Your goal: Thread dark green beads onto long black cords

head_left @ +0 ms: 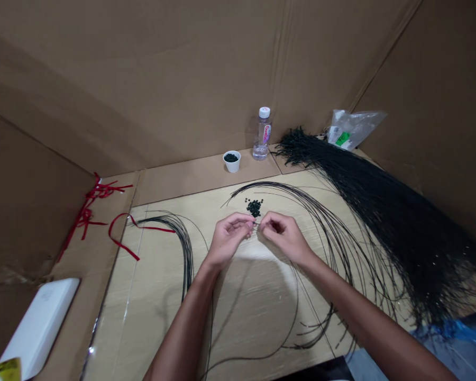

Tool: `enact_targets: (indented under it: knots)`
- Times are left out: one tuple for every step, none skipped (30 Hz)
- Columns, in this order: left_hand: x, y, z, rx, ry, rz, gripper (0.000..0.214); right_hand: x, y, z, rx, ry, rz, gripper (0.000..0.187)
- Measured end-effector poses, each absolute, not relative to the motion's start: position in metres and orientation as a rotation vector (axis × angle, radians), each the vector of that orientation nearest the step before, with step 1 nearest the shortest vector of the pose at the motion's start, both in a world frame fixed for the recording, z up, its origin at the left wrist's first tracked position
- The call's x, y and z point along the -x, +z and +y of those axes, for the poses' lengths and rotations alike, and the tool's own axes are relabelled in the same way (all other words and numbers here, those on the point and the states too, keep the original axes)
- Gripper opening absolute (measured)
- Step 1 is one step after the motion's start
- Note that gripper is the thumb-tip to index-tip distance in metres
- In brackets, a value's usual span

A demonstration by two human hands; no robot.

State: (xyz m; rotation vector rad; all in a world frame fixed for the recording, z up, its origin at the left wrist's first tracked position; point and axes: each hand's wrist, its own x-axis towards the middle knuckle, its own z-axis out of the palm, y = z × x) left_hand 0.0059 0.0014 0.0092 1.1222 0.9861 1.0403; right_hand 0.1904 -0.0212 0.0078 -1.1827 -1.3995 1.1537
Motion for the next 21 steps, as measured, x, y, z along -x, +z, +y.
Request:
enact_targets:
  knots:
    - [-0.0061, 0.0096, 0.0012, -1.122, 1.036, 0.984, 0.028, -0.1903, 0.008, -0.0211, 1.183, 1.154, -1.402, 0.009]
    - [-0.0062, 0.0098, 0.0011, -1.121, 1.032, 0.981, 0.028, -0.1902, 0.0082, -0.0211, 1.184, 1.153, -1.404, 0.009]
    - [-0.0062, 0.01, 0.001, -1.12, 1.031, 0.98, 0.028, -0.1901, 0.0084, -0.0211, 1.187, 1.151, -1.405, 0.009]
    - [-0.0063, 0.0099, 0.001, -1.118, 1.032, 0.98, 0.028, -0.19, 0.0086, -0.0212, 1.189, 1.15, -1.406, 0.009]
    - [-0.0063, 0.0098, 0.001, -1.118, 1.034, 0.981, 0.028, -0.1898, 0.0087, -0.0212, 1.191, 1.149, -1.406, 0.009]
    - [-0.0063, 0.0096, 0.0011, -1.116, 1.038, 0.982, 0.028, -0.1897, 0.0089, -0.0213, 1.192, 1.149, -1.406, 0.009]
    - [-0.0064, 0.0093, 0.0011, -1.114, 1.043, 0.984, 0.028, -0.1897, 0.009, -0.0213, 1.193, 1.149, -1.405, 0.009]
    - [-0.0065, 0.009, 0.0012, -1.112, 1.048, 0.985, 0.027, -0.1897, 0.009, -0.0213, 1.195, 1.149, -1.404, 0.009]
    - [-0.0065, 0.0088, 0.0012, -1.111, 1.052, 0.986, 0.027, -0.1897, 0.009, -0.0213, 1.197, 1.149, -1.404, 0.009]
    - [-0.0065, 0.0086, 0.0012, -1.111, 1.053, 0.986, 0.026, -0.1898, 0.0089, -0.0212, 1.199, 1.148, -1.405, 0.009]
    - [-0.0065, 0.0085, 0.0012, -1.111, 1.055, 0.987, 0.025, -0.19, 0.0088, -0.0212, 1.201, 1.147, -1.406, 0.01]
    - [-0.0064, 0.0084, 0.0012, -1.113, 1.056, 0.988, 0.025, -0.1901, 0.0086, -0.0211, 1.203, 1.146, -1.409, 0.01]
    - [-0.0064, 0.0084, 0.0012, -1.115, 1.057, 0.989, 0.025, -0.1903, 0.0084, -0.021, 1.204, 1.145, -1.411, 0.01]
    - [-0.0063, 0.0085, 0.0012, -1.116, 1.058, 0.989, 0.025, -0.1905, 0.0082, -0.0209, 1.204, 1.145, -1.413, 0.01]
    - [-0.0062, 0.0086, 0.0013, -1.117, 1.059, 0.989, 0.025, -0.1908, 0.0081, -0.0209, 1.202, 1.147, -1.415, 0.01]
    - [-0.0061, 0.0087, 0.0013, -1.117, 1.058, 0.988, 0.025, -0.191, 0.008, -0.0208, 1.2, 1.149, -1.417, 0.01]
    - [-0.006, 0.0089, 0.0013, -1.118, 1.056, 0.987, 0.025, -0.1912, 0.0078, -0.0208, 1.198, 1.15, -1.418, 0.01]
    - [-0.006, 0.0091, 0.0012, -1.117, 1.054, 0.986, 0.025, -0.1914, 0.0077, -0.0208, 1.198, 1.152, -1.417, 0.01]
    - [-0.006, 0.0093, 0.0012, -1.115, 1.053, 0.986, 0.026, -0.1915, 0.0076, -0.0208, 1.196, 1.155, -1.416, 0.01]
    - [-0.006, 0.0095, 0.0011, -1.114, 1.05, 0.986, 0.026, -0.1917, 0.0074, -0.0208, 1.193, 1.158, -1.416, 0.009]
    - [-0.006, 0.0097, 0.001, -1.114, 1.048, 0.987, 0.027, -0.1918, 0.0071, -0.0208, 1.189, 1.162, -1.417, 0.009]
